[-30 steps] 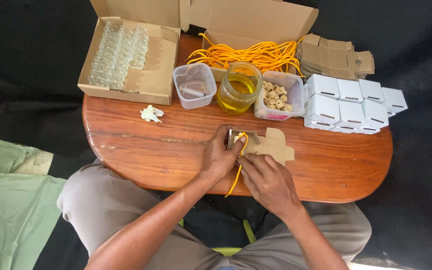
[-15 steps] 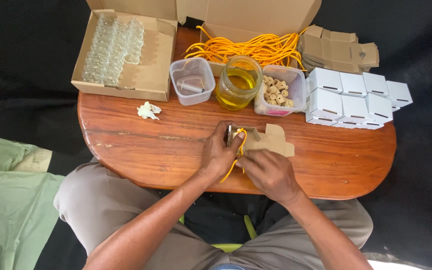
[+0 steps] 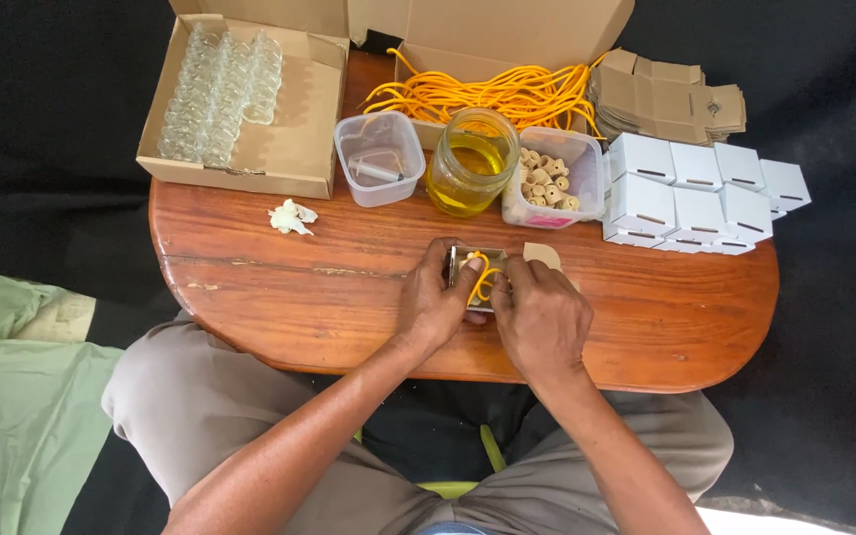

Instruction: Assembling a perfume bottle hanging accessory by threading a cord through a wooden bead and then folding a small cardboard box to package it.

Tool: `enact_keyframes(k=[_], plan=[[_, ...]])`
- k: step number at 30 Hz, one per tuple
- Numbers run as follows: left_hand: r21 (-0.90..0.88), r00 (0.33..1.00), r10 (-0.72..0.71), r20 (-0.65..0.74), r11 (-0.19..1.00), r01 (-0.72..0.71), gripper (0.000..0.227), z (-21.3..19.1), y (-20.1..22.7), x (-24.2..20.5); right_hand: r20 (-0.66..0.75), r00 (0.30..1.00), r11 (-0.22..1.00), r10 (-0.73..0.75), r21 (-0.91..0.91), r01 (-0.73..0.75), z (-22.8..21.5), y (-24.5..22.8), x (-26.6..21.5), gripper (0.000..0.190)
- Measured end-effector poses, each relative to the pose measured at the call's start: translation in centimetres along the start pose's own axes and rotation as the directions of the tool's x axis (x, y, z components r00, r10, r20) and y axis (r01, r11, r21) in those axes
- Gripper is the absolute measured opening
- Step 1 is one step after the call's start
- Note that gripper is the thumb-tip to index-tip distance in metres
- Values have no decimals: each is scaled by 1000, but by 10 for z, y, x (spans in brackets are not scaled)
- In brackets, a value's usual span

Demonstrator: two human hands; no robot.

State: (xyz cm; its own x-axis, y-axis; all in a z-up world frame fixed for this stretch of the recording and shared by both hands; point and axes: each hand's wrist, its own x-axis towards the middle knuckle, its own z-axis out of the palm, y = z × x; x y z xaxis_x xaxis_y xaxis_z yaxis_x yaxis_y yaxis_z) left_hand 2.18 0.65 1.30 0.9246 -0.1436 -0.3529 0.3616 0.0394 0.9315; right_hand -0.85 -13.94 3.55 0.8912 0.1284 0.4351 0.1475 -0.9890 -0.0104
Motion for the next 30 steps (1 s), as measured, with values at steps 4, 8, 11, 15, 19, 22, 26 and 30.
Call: enact_keyframes(k=[4,8,11,15,19,22,26,30], plan=[[-44,999,45,-13,998,-46,33,-1,-20,13,71,995,997,-67,-23,68,0,-2,1,6],[-17,997,69,-29,997,-69,40,0,-32,26,195,979,996,-58,-48,69,1,-1,3,10],[101,996,68,-66,993,-61,42,2,-27,20,251,968,999,-29,22,25,-9,-3,9,11],[45,996,36,-78,998,-33,39,2,-27,19,443,896,960,21,240,-141,-33,-8,19,23],[190,995,41,-95,982,-22,42,1,-19,15,432,893,902,129,322,-286,-24,-4,11,13],[139,995,26,-92,990,-13,39,2,-22,18,340,929,900,142,346,-264,-11,-1,1,6],[174,994,24,-104,985,-6,39,1,-13,8,243,970,919,27,376,-119,-13,-3,-3,9],[242,992,60,-112,970,-31,40,0,-21,15,207,973,903,-104,430,5,-35,-5,2,15]])
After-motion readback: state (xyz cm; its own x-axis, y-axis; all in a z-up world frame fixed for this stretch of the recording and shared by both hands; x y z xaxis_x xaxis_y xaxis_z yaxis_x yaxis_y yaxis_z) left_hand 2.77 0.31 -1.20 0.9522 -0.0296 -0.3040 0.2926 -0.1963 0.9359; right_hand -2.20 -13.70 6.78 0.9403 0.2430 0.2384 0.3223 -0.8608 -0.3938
